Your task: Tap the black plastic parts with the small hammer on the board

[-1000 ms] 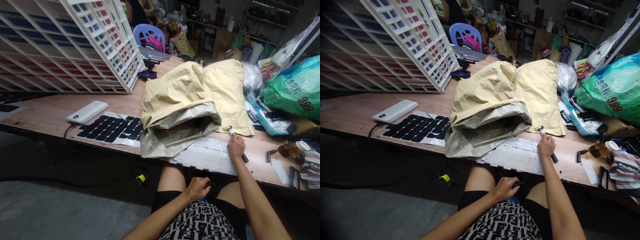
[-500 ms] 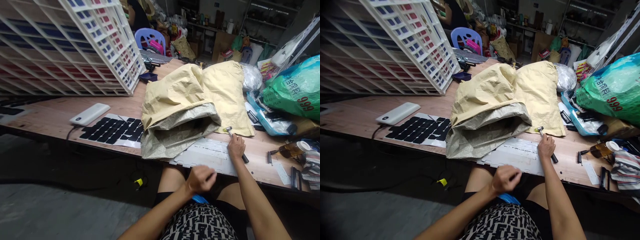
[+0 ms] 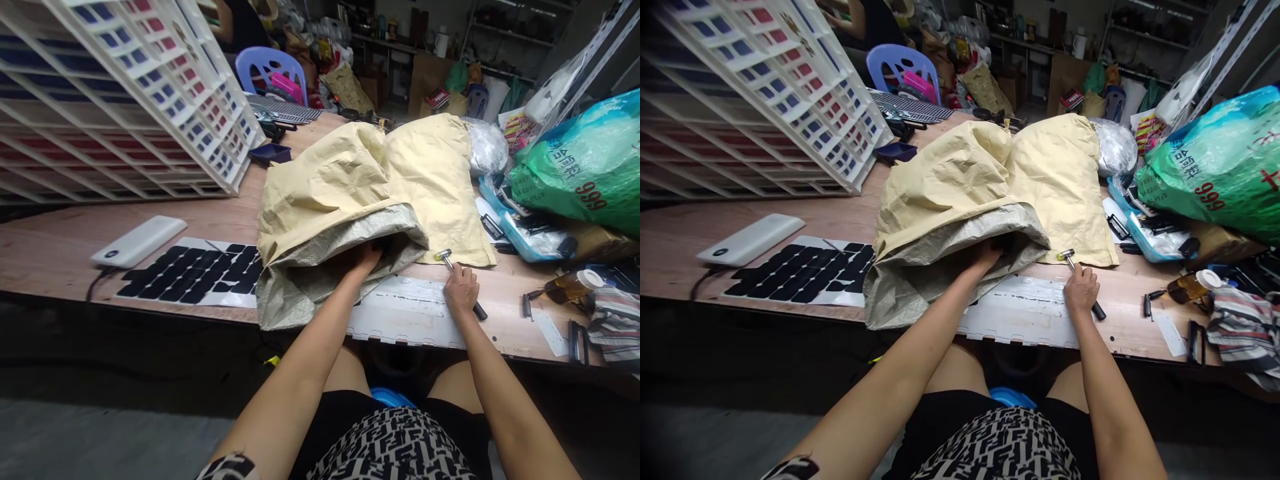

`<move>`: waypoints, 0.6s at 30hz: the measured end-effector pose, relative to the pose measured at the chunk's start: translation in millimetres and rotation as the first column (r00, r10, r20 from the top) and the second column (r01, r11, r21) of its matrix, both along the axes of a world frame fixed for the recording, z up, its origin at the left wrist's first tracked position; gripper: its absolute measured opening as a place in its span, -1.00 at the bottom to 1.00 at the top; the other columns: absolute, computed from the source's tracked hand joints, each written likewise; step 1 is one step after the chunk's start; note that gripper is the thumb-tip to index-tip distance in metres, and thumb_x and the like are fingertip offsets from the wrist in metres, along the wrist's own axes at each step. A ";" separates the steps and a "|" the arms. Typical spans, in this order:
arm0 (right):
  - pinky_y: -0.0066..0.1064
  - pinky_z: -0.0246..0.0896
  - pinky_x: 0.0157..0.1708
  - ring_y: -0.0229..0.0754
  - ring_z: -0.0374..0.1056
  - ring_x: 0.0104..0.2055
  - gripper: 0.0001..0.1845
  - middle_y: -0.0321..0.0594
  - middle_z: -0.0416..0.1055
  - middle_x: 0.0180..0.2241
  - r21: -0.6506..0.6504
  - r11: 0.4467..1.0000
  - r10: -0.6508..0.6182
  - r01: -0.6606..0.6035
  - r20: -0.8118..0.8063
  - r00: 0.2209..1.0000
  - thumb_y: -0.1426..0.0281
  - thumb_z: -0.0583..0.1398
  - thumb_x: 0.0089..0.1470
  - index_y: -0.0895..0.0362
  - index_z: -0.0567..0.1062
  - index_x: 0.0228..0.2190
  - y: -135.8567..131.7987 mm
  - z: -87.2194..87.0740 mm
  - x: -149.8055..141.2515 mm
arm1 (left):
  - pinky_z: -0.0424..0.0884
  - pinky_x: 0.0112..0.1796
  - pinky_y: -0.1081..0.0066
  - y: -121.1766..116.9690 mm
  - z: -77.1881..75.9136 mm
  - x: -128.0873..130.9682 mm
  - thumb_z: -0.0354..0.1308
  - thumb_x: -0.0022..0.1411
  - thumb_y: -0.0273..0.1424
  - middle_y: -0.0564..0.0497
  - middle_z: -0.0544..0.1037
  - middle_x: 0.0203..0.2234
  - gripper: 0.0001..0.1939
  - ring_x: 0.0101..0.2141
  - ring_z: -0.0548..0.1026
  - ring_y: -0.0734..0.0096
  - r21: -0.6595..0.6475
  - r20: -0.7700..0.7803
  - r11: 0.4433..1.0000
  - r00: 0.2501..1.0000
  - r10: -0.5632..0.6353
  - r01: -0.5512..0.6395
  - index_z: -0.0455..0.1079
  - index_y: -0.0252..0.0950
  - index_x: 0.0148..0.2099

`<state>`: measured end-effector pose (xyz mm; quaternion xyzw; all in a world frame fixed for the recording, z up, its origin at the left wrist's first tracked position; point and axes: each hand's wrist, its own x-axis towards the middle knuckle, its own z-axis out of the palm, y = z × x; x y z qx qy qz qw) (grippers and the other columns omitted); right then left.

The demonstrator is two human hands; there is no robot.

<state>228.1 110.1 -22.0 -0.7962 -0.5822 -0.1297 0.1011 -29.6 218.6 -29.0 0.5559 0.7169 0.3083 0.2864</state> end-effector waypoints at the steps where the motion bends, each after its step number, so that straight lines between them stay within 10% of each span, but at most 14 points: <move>1: -0.29 0.00 -0.25 -0.05 0.20 -0.12 -0.62 -0.09 0.33 -0.16 -0.003 1.000 -0.002 0.002 -0.004 1.000 0.35 -0.02 0.33 0.02 0.43 0.08 0.0 -0.1 0.0 | 0.40 -0.07 0.24 -7.0 2.3 -3.9 0.25 0.16 -0.45 -0.28 0.59 -0.10 -0.71 -0.05 0.53 0.00 -0.026 -0.009 1.000 1.000 0.002 -0.002 0.48 -0.39 -0.04; 5: -0.28 0.00 -0.23 -0.04 0.19 -0.11 -0.61 -0.07 0.32 -0.14 -0.014 1.000 0.000 -0.001 -0.007 1.000 0.35 -0.03 0.33 0.03 0.41 0.10 0.0 -0.3 -0.3 | 0.40 -0.12 0.28 -58.7 16.6 -11.1 0.19 0.27 -0.24 -0.15 0.60 -0.16 -0.72 -0.13 0.54 0.12 0.098 -0.073 0.995 0.997 -0.003 0.010 0.50 -0.28 -0.04; 10: -0.28 0.00 -0.22 -0.03 0.17 -0.10 -0.60 -0.05 0.30 -0.14 -0.017 1.000 0.009 -0.009 0.003 1.000 0.36 -0.04 0.33 0.05 0.40 0.11 -0.9 0.6 -0.8 | 0.37 -0.15 0.31 -124.6 18.7 26.9 0.25 0.23 -0.28 -0.02 0.58 -0.28 -0.84 -0.21 0.46 0.25 0.291 -0.168 0.861 0.908 -0.383 0.417 0.53 -0.22 -0.17; 18: -0.30 0.00 -0.21 -0.05 0.18 -0.10 -0.61 -0.07 0.31 -0.14 -0.018 1.000 0.011 -0.011 0.002 1.000 0.36 -0.02 0.33 0.04 0.41 0.10 -1.5 1.6 -0.7 | 0.35 -0.10 0.30 -121.6 -4.7 52.1 0.34 0.12 -0.37 0.02 0.56 -0.30 -0.85 -0.20 0.44 0.27 0.268 -0.104 0.841 0.882 -0.460 0.471 0.53 -0.22 -0.21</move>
